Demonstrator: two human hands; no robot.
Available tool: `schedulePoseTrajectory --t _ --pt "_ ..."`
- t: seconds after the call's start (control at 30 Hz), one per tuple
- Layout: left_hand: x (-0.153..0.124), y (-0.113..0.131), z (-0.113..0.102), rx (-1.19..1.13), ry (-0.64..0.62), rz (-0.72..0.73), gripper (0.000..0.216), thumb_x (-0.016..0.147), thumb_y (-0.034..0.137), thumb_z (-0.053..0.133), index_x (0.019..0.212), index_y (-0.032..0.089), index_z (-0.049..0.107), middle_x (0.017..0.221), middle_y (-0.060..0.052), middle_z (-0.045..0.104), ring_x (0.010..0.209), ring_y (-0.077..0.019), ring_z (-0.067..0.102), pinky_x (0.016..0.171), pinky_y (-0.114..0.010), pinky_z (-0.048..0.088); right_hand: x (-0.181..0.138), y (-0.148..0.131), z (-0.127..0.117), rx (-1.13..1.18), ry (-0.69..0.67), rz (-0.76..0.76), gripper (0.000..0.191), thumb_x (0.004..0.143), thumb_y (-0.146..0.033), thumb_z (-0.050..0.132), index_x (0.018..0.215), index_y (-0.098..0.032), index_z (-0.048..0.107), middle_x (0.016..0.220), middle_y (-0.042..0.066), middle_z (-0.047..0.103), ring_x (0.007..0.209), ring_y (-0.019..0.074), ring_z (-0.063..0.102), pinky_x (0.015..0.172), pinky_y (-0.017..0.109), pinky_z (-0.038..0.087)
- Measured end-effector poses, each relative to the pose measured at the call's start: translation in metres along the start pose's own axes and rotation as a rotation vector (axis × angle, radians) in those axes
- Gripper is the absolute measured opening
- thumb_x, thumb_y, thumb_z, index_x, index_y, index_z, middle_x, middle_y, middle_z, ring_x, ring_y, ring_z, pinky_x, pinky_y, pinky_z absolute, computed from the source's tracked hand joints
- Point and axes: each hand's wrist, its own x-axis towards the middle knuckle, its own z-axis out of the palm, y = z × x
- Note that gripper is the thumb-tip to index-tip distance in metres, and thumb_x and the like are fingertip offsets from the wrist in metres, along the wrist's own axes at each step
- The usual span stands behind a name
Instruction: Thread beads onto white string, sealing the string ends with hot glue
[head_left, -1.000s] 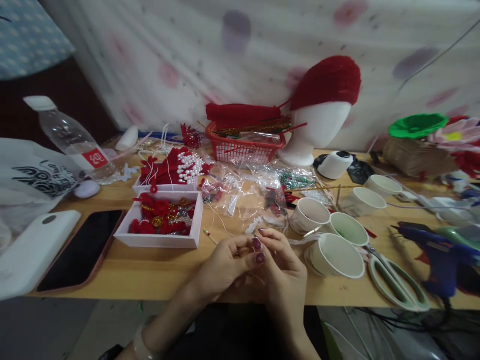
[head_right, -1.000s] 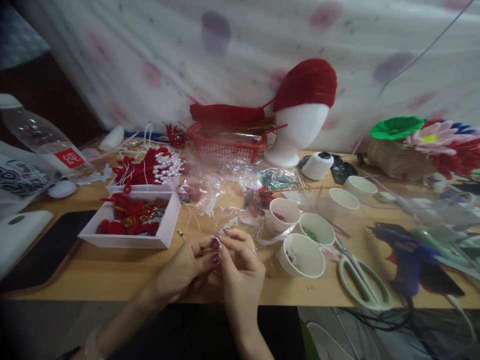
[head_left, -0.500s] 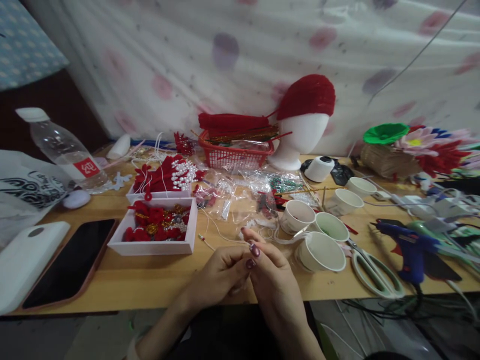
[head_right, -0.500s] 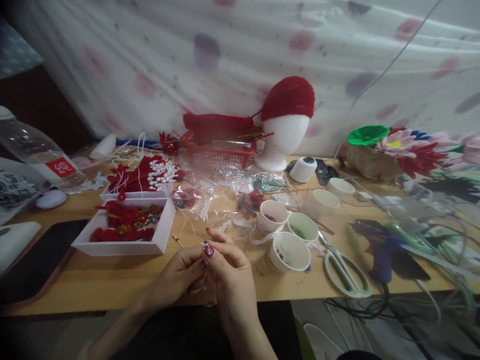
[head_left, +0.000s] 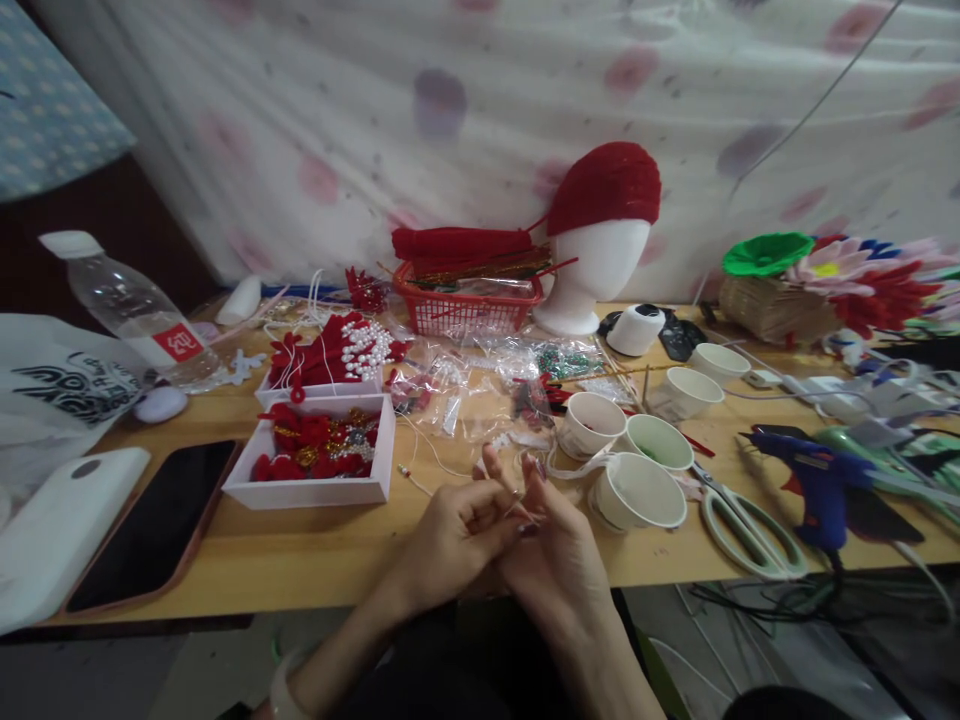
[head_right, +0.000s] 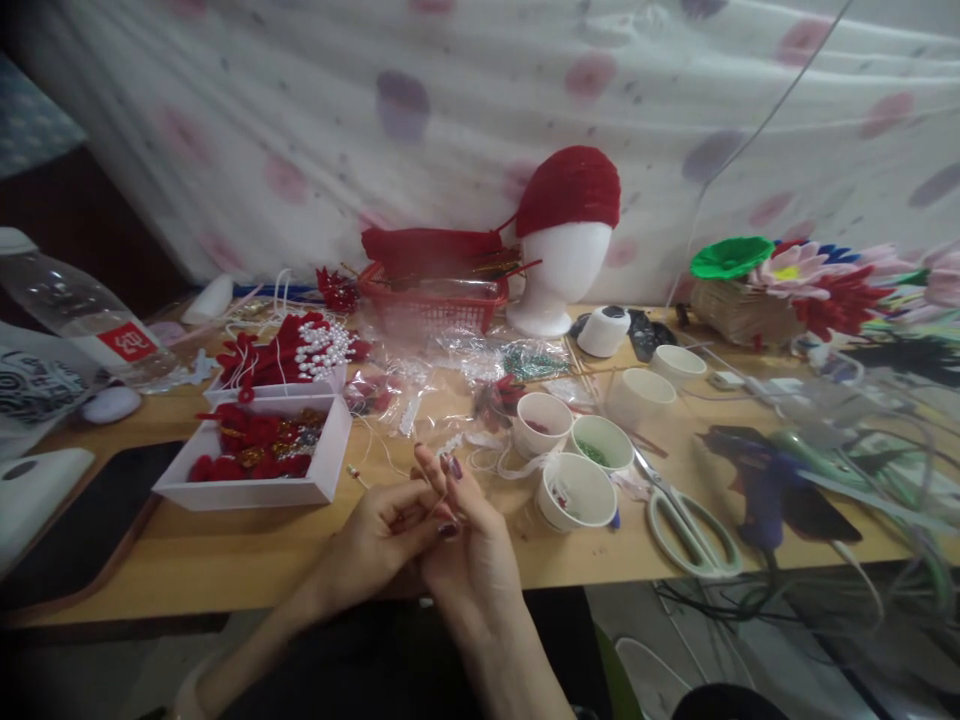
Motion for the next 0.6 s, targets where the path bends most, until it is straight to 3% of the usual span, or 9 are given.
schedulePoseTrajectory --t 0.13,0.2,0.3,0.43,0.53,0.6 --pt "0.002 0.002 -0.001 -0.130 -0.025 0.034 0.038 0.082 0.053 0.067 0.084 0.016 0.070 0.084 -0.005 0.068 0.080 -0.0180 0.059 0.073 -0.027 0.044 0.001 -0.002 0.001 -0.015 -0.005 0.047 0.024 0.061 -0.037 0.090 0.079 -0.026 0.078 0.097 0.003 0.078 0.092 0.0224 0.071 0.084 0.037 0.056" --pt "0.003 0.004 -0.001 -0.197 -0.026 0.014 0.040 0.081 0.057 0.066 0.083 0.016 0.067 0.075 -0.003 0.065 0.071 -0.0152 0.057 0.068 -0.025 0.045 0.001 0.000 -0.001 -0.036 -0.037 0.087 0.030 0.063 -0.041 0.088 0.087 -0.024 0.079 0.093 0.004 0.077 0.092 0.0214 0.070 0.082 0.034 0.056" --pt "0.002 0.002 -0.001 -0.273 -0.015 -0.062 0.038 0.085 0.055 0.063 0.075 0.018 0.058 0.050 0.007 0.045 0.044 -0.0079 0.038 0.047 -0.020 0.032 0.004 0.004 -0.005 -0.052 -0.065 0.075 0.029 0.068 -0.041 0.086 0.091 -0.024 0.078 0.090 0.001 0.076 0.090 0.0163 0.069 0.083 0.028 0.054" --pt "-0.004 0.000 -0.007 -0.377 -0.005 -0.103 0.039 0.085 0.053 0.062 0.069 0.020 0.049 0.042 0.011 0.032 0.036 -0.0057 0.022 0.039 -0.019 0.021 0.005 0.007 -0.006 -0.014 -0.077 0.035 0.017 0.073 -0.034 0.084 0.084 -0.024 0.077 0.090 -0.001 0.074 0.082 0.0121 0.066 0.080 0.024 0.053" --pt "-0.008 0.004 -0.017 -0.294 0.044 -0.115 0.036 0.087 0.051 0.057 0.070 0.020 0.049 0.044 0.011 0.029 0.038 -0.0067 0.021 0.040 -0.020 0.022 -0.007 0.004 -0.003 -0.071 -0.032 -0.106 0.015 0.072 -0.035 0.084 0.080 -0.025 0.077 0.089 0.001 0.072 0.086 0.0151 0.065 0.084 0.029 0.054" --pt "-0.010 0.006 -0.023 -0.017 0.060 -0.083 0.033 0.091 0.046 0.053 0.071 0.019 0.053 0.049 0.008 0.038 0.044 -0.0085 0.033 0.046 -0.021 0.028 -0.024 -0.007 -0.005 -0.269 0.008 -0.332 0.013 0.073 -0.035 0.083 0.078 -0.025 0.076 0.086 0.002 0.069 0.083 0.0166 0.064 0.079 0.031 0.055"
